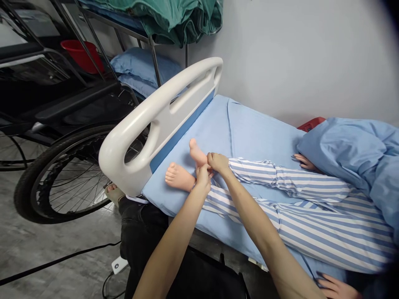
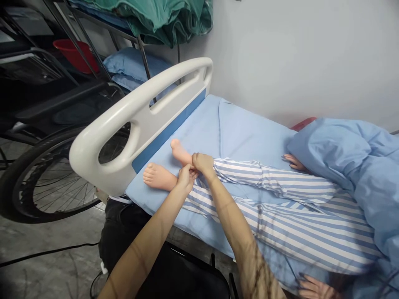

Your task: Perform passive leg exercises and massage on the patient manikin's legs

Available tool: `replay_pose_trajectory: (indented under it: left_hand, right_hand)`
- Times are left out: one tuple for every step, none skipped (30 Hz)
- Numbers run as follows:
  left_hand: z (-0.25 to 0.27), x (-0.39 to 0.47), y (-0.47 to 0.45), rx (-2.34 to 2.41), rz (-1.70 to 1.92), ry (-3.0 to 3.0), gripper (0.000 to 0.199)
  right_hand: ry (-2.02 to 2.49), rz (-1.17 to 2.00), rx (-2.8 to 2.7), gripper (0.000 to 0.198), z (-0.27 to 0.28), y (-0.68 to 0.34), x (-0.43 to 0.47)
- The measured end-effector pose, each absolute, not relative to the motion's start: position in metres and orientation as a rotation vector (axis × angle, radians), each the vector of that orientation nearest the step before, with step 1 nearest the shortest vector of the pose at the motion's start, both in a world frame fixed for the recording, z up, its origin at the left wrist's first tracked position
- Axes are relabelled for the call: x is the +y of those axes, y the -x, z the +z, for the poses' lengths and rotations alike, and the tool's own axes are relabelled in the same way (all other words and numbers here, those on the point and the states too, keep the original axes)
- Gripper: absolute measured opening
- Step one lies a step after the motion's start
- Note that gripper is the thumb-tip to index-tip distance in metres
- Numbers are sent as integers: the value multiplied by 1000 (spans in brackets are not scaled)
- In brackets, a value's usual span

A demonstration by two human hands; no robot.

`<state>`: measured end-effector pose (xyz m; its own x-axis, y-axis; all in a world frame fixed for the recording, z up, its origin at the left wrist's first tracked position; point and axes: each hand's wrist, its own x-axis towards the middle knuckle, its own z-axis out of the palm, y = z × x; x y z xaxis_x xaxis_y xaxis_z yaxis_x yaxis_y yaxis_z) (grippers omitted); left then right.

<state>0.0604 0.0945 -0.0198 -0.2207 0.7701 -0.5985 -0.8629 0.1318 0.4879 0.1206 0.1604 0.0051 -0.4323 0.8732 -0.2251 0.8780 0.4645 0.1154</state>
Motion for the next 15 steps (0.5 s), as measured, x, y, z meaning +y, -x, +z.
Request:
replay_pose_trajectory:
  left_hand:
    - [-18,94,-59,954,1481,130,13]
    - [-16,94,-57,934,1447,136,11]
    - [-14,93,-56,913,1414,148,10]
    - [-12,93,-55,893,1386,165,8]
    - [-11,93,-54,878,1363,183,6]
    - [-9,92,-53,864,1345,202,3]
    - [-9,92,-52,853,1336,223,2]
    - [-8,93,-52,845,1330,244,3]
    - [-8,93,-51,836,1325,263,6]
    - [-8,93,-51,822,1315,275,8]
    - [-8,93,-50,803,1305,283,9]
    - [-8,92,-50,781,1296,289,10]
    - [-8,92,-50,758,1294,293,10]
    - [-8,92,-50,740,1305,300,9]
    - [-8,91,-51,729,1331,311,8]
  right_hand:
    - [-1515,-21,2459,30,5,-120,159]
    - [-1527,-16,2454,29,6,-120,158]
    - [-1544,-11,2442,29,6,-119,157]
    - [-1560,-2,2432,29,6,-118,157]
    - [-1572,10,2426,29,6,-118,156]
    - [-1580,21,2420,29,5,-117,156]
    - [-1584,31,2414,29,5,-117,156]
    - [-1583,39,2413,30,4,-116,156]
    - [-1574,45,2417,32,4,-116,156]
    - [-1562,49,2423,32,3,-117,156]
    - [-1547,54,2433,33,2,-118,156]
    - [-1530,58,2445,34,1,-119,157]
    - [-1516,61,2458,34,1,-121,158]
    - [-1507,57,2467,34,1,-122,159]
    - [-1502,47,2478,34,2,-124,160]
